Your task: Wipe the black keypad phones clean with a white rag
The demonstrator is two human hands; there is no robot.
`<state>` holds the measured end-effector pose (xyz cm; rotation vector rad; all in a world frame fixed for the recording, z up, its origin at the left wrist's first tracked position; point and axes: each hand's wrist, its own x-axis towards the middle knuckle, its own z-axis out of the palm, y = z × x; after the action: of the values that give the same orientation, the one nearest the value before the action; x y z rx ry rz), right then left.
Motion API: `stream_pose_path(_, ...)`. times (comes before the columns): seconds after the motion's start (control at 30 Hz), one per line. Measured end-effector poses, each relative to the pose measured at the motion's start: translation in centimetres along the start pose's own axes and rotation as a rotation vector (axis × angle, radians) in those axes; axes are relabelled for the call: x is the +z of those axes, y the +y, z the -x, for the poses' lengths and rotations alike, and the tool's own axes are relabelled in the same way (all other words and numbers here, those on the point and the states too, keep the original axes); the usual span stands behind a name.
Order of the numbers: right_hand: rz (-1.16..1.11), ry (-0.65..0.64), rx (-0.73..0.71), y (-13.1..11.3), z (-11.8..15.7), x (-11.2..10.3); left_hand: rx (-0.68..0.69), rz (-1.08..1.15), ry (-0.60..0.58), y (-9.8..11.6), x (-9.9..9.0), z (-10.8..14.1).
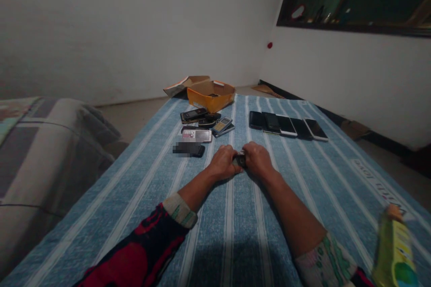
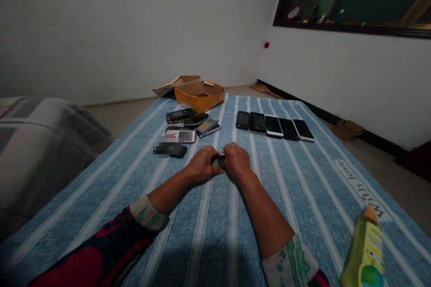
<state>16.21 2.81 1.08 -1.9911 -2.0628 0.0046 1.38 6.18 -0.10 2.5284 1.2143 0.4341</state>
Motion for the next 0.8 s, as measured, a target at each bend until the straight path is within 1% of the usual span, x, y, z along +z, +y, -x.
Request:
stream_pose_path(0.13, -0.178, 0.080, 0.019, 2.6, 0.2, -1.1, 0.009, 0.001, -0.004, 0.0, -0.2, 0.0)
stream_pose_path(0.17, -0.221, 0.065, 0.002, 3.1, 0.3, -1.5, 0.015, 0.004, -0.008, 0.0, -0.3, 0.0)
stream_pose_path(0.23, -0.283, -0.016, -0.051, 3.5, 0.7, -2.1, 0.029, 0.016, -0.013, -0.1, -0.5, 0.1)
stream_pose_path(0.33, -0.235, -0.156, -0.119, 2.7, 1.1, -2.6, 0.052, 0.038, -0.020, -0.2, -0.6, 0.1)
stream_pose_path(0.43, -0.036, -0.216, -0.128, 1.2, 1.3, -2.5, 0.057, 0.048, -0.025, -0.2, -0.6, 0.2)
stream_pose_path(0.5, 0.078, -0.220, -0.117, 0.3, 1.3, -2.3, 0.047, 0.050, -0.027, -0.1, -0.6, 0.2)
stream_pose_path(0.57, 0.138, -0.210, -0.111, -0.2, 1.1, -2.0, 0.046, 0.058, -0.030, -0.1, -0.5, 0.1)
stream_pose_path(0.7, 0.156, -0.164, -0.087, -0.6, 0.5, -1.4, 0.053, 0.065, -0.029, -0.2, -0.3, 0.0)
stream_pose_path(0.8, 0.156, -0.119, -0.057, -0.7, 0.5, -1.4, 0.045, 0.064, -0.016, -0.3, -0.2, -0.1)
